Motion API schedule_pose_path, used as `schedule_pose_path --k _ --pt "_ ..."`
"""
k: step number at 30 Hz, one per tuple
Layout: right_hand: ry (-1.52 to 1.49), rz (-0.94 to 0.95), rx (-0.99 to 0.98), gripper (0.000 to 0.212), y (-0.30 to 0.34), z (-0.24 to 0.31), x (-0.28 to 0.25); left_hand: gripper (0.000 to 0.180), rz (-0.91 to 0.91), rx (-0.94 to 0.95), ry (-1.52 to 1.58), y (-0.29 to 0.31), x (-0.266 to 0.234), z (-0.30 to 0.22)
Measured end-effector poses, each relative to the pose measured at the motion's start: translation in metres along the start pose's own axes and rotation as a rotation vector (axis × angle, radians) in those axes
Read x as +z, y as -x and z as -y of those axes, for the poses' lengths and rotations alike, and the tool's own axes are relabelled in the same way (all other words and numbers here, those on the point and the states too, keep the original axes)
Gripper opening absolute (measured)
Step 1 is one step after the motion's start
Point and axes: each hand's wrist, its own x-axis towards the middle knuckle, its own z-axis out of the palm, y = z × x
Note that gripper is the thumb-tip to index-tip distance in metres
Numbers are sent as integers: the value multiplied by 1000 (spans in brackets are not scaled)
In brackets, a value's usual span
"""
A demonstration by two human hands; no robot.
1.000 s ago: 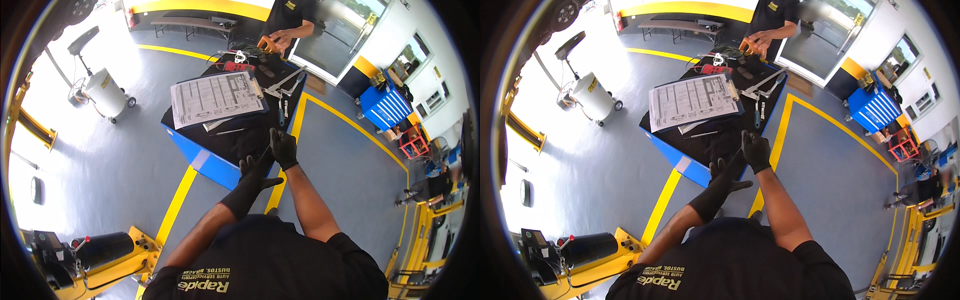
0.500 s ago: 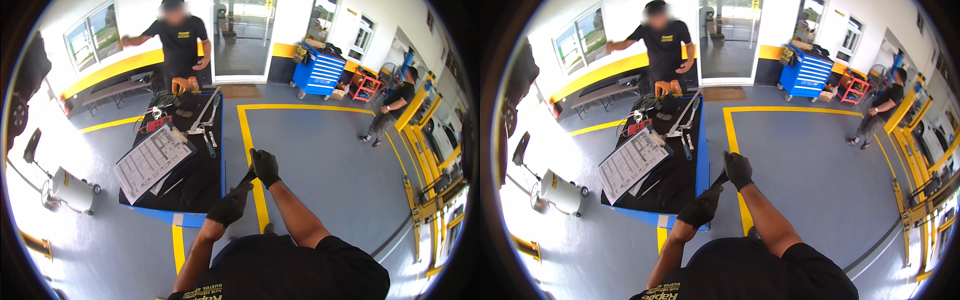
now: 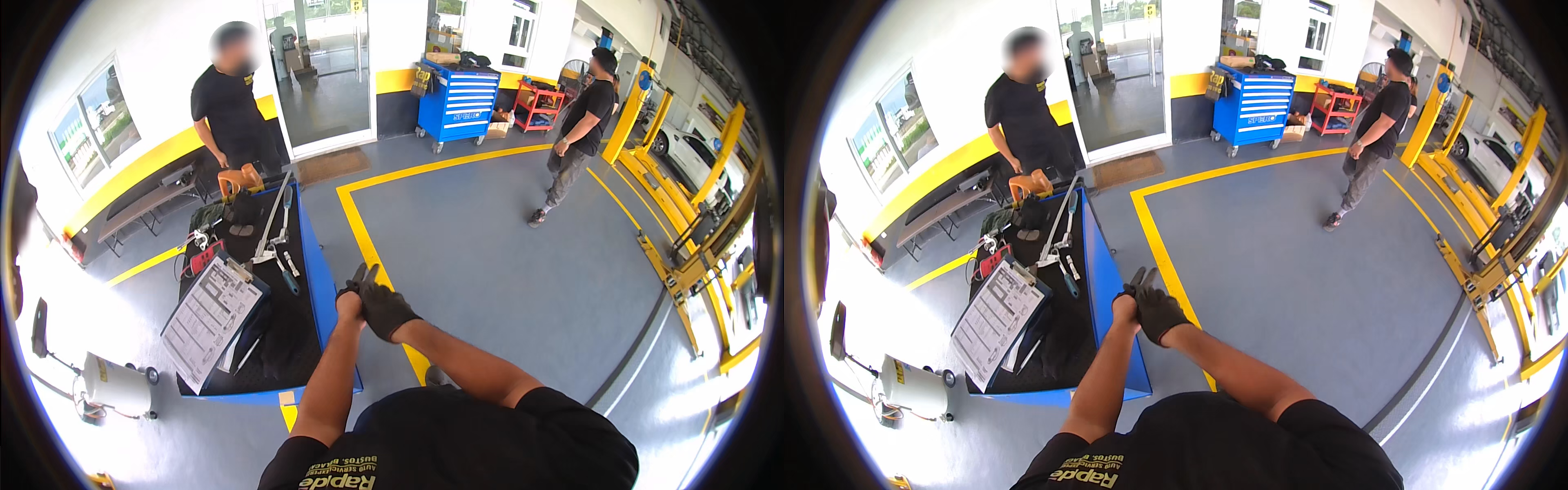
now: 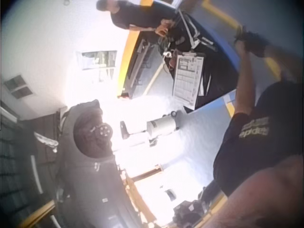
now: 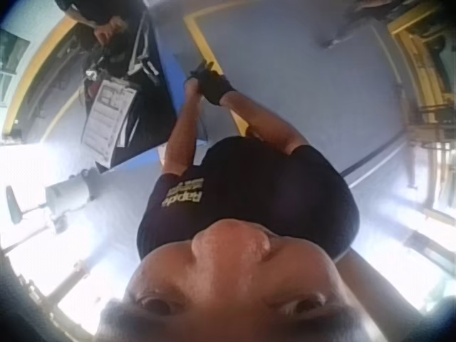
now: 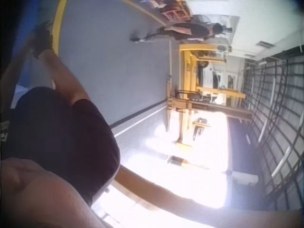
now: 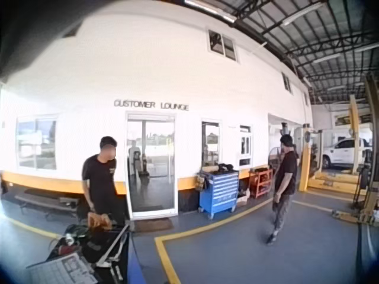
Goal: The person sprays a lubricant onto a brake drum, then repeatedly attempts to fit the drum onto the rear wheel hub of a lifted car. The person removes and repositions the drum multiple times, trying to align it with the hub and brake assembly.
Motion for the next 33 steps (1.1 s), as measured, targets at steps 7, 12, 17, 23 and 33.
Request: schedule_pose_path --k 7,12,17,23,33 --pt "-169 164 -297 49 29 -25 22 34 55 -400 -629 -1 -6 20" --pt "189 331 -282 43 26 -36 47 28 -135 -337 -1064 -36 -35 60" --pt "-12 144 -330 48 47 -51 18 16 111 276 -2231 -56 -41 82" --pt "-50 432 -524 69 66 -57 -41 18 -55 57 -2124 -46 -35 17" --pt "-1509 225 -132 72 3 -25 4 30 -529 348 121 65 57 -45"
